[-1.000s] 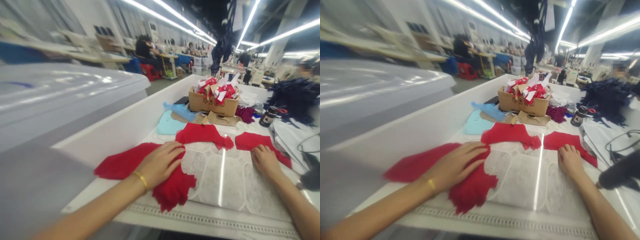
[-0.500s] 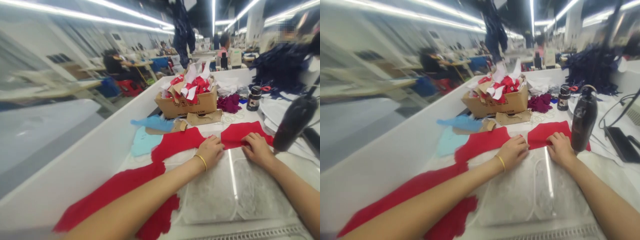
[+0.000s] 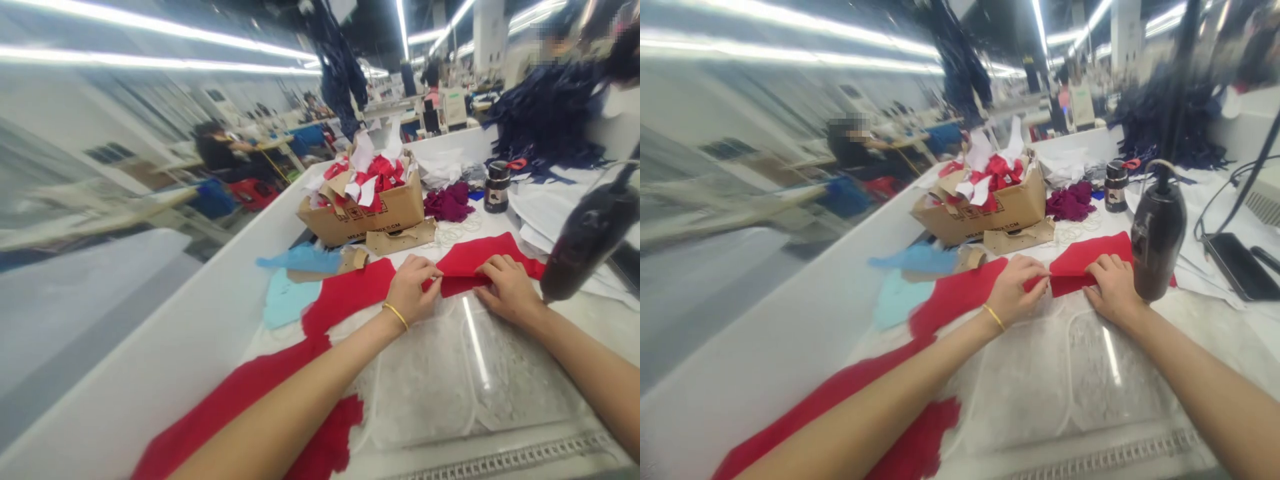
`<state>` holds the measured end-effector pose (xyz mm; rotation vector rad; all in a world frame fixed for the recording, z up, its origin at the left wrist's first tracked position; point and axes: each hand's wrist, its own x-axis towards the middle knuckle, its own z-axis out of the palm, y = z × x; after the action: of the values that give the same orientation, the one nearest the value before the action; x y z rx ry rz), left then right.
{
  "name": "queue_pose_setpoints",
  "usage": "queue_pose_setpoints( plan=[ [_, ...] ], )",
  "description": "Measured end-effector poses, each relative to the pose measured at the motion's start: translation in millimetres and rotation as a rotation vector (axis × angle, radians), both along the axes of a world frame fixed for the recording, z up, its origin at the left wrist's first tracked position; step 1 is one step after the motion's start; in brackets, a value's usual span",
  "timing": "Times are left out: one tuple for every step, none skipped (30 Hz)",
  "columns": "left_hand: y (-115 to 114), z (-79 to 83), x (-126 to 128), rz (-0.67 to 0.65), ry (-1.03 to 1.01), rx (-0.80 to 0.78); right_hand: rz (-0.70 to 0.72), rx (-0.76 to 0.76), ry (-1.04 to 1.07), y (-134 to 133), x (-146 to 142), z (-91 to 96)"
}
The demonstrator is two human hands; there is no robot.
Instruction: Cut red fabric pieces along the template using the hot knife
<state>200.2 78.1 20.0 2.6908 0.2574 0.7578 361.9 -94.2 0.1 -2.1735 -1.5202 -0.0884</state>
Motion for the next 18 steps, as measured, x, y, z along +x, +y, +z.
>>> queue_pose_setpoints(
  plan=[
    [-2.2,6.1,-2.8,0.002,-0.045,-0.017,-0.017,0.015,0.029,0.4,0.6,1.2],
    [-5.1,12.9,-6.7,-0.001,-0.083,-0.027,-0.034,0.025,0.062,0.8,1.6,2.4],
    [-8.7,20.0,-12.0,-0.008,-0.111,-0.043,-0.048,0.029,0.097,0.9,3.1,3.8],
    [-12.9,27.4,-18.5,-0.014,-0.132,-0.08,-0.057,0.025,0.131,0.8,4.9,5.2],
    [-17.5,34.7,-26.3,-0.015,-0.142,-0.139,-0.062,0.016,0.165,0.4,7.1,6.7],
    [-22.3,41.9,-35.2,-0.005,-0.143,-0.238,-0.059,0.002,0.204,-0.4,9.2,8.3],
    [-27.2,48.9,-44.9,0.022,-0.132,-0.361,-0.047,-0.017,0.256,-1.7,11.2,10.1],
    [-31.8,55.7,-55.2,0.063,-0.114,-0.49,-0.024,-0.04,0.313,-3.3,12.7,12.1],
    [-35.8,62.2,-65.7,0.118,-0.094,-0.618,0.009,-0.069,0.368,-5.3,13.8,14.4],
    [-39.1,68.4,-76.1,0.172,-0.084,-0.737,0.062,-0.105,0.44,-7.6,14.4,17.0],
    [-41.3,74.0,-86.1,0.22,-0.077,-0.855,0.137,-0.145,0.54,-9.9,14.5,19.7],
    [-42.5,78.6,-95.3,0.261,-0.071,-0.969,0.225,-0.185,0.662,-12.3,14.3,22.4],
    [-42.4,82.0,-103.5,0.294,-0.064,-1.069,0.312,-0.218,0.791,-14.3,13.7,25.0],
    [-41.1,83.6,-110.6,0.32,-0.047,-1.147,0.385,-0.241,0.912,-16.0,13.0,27.2],
    [-38.8,83.0,-116.4,0.346,-0.017,-1.197,0.432,-0.256,1.005,-17.1,12.1,29.1],
    [-35.7,79.9,-121.0,0.373,0.017,-1.213,0.441,-0.268,1.045,-17.6,10.9,30.3],
    [-32.2,74.4,-124.6,0.397,0.057,-1.195,0.411,-0.287,1.009,-17.5,9.4,31.0],
    [-28.6,66.8,-127.3,0.416,0.096,-1.142,0.361,-0.312,0.928,-16.7,7.6,31.0]
  ],
)
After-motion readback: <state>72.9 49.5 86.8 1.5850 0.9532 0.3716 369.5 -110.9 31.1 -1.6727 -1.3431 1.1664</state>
